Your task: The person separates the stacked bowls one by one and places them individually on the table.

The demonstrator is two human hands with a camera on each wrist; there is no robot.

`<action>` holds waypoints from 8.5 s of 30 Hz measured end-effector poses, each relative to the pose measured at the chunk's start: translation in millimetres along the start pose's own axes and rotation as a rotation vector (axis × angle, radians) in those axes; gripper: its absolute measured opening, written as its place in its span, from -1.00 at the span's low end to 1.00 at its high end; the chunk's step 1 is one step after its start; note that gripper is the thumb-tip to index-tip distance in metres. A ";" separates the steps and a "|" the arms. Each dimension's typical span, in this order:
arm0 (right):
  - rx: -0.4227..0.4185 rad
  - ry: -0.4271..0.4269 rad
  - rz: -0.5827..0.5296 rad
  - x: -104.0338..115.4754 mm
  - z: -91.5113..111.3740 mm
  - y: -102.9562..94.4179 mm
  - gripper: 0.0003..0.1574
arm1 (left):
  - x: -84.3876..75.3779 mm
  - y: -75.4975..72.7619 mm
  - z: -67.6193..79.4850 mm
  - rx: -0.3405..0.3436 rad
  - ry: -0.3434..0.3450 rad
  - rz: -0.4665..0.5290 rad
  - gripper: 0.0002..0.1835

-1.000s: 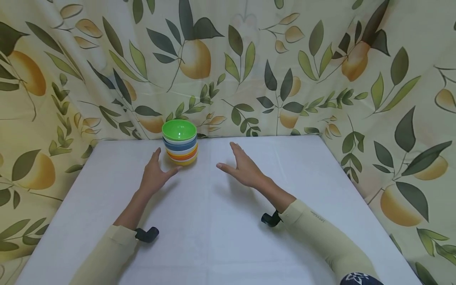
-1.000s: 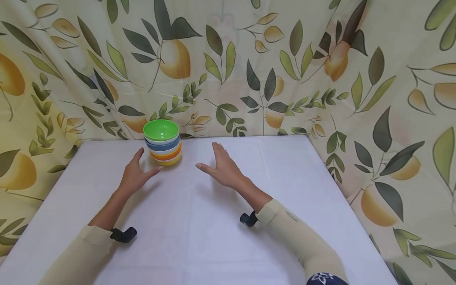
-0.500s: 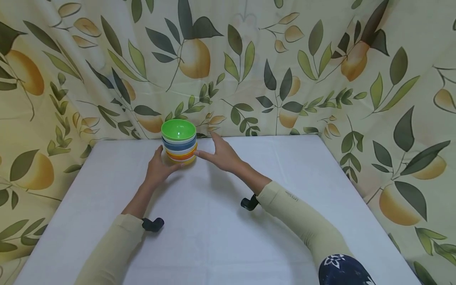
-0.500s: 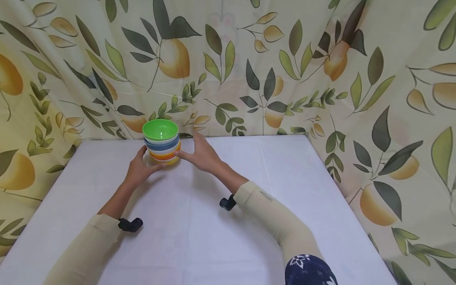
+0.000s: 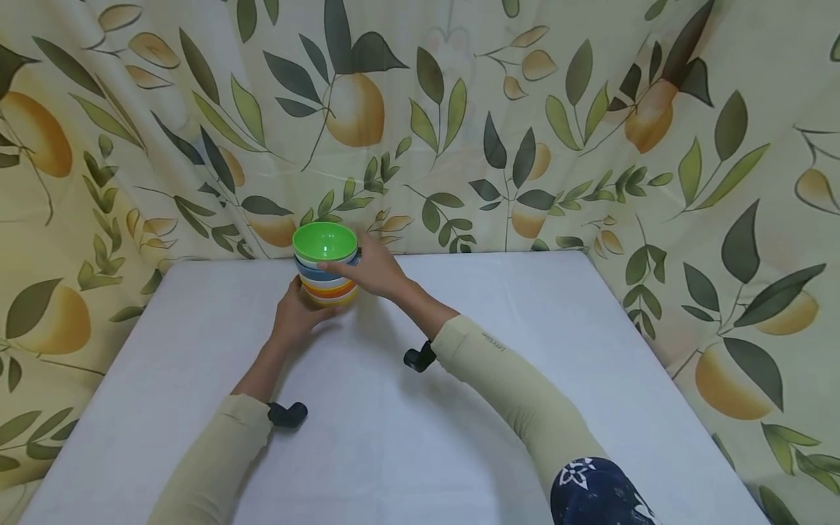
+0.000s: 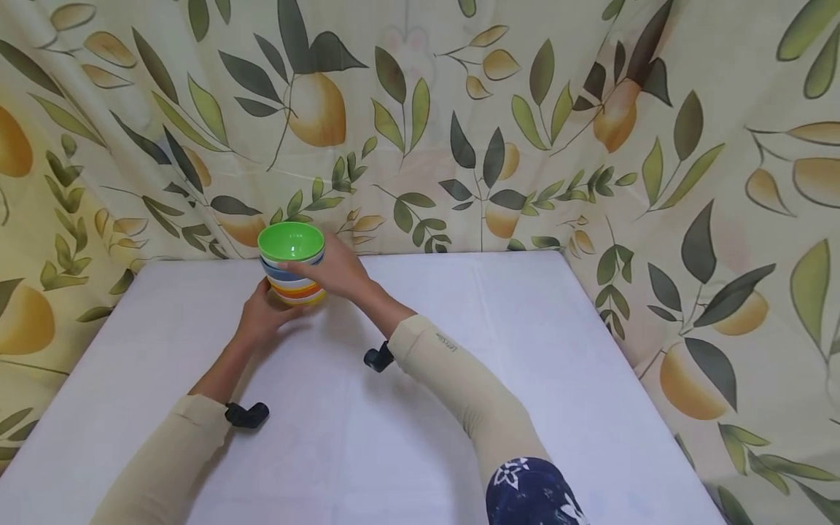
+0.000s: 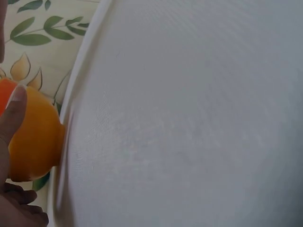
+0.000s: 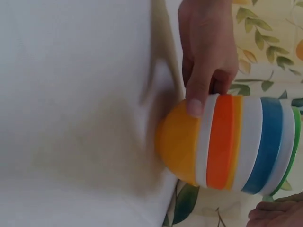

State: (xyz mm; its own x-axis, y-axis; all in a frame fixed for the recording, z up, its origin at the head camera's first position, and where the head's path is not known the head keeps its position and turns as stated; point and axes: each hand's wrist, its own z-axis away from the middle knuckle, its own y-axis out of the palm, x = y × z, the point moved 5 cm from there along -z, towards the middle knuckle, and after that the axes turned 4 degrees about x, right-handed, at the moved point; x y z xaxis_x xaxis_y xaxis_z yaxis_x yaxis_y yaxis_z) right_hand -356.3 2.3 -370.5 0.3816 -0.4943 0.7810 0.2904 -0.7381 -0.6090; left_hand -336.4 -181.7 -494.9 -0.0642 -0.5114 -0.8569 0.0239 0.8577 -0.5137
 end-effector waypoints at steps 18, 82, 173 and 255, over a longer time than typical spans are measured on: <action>0.010 0.084 -0.031 -6.6 -27.4 5.8 0.05 | 0.8 1.5 -8.2 0.003 0.027 0.074 0.17; -0.251 0.093 -0.215 -33.9 4.0 -53.6 0.15 | 3.4 1.1 -11.9 0.019 0.021 0.074 0.13; -0.136 0.138 -0.003 -37.6 -2.3 -9.5 0.46 | 0.7 1.7 -12.7 -0.006 0.067 0.077 0.03; -0.244 -0.026 -0.242 -2.4 -21.7 4.7 -0.11 | 8.2 0.4 -14.0 -0.007 0.070 0.058 0.02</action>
State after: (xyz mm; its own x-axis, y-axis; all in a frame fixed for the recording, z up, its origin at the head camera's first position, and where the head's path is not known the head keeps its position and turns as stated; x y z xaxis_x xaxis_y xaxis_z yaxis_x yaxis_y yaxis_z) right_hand -374.9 -10.0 -372.2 0.3507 -0.2819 0.8930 0.1576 -0.9223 -0.3530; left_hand -350.9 -184.8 -501.5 -0.1321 -0.4561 -0.8801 0.0227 0.8862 -0.4627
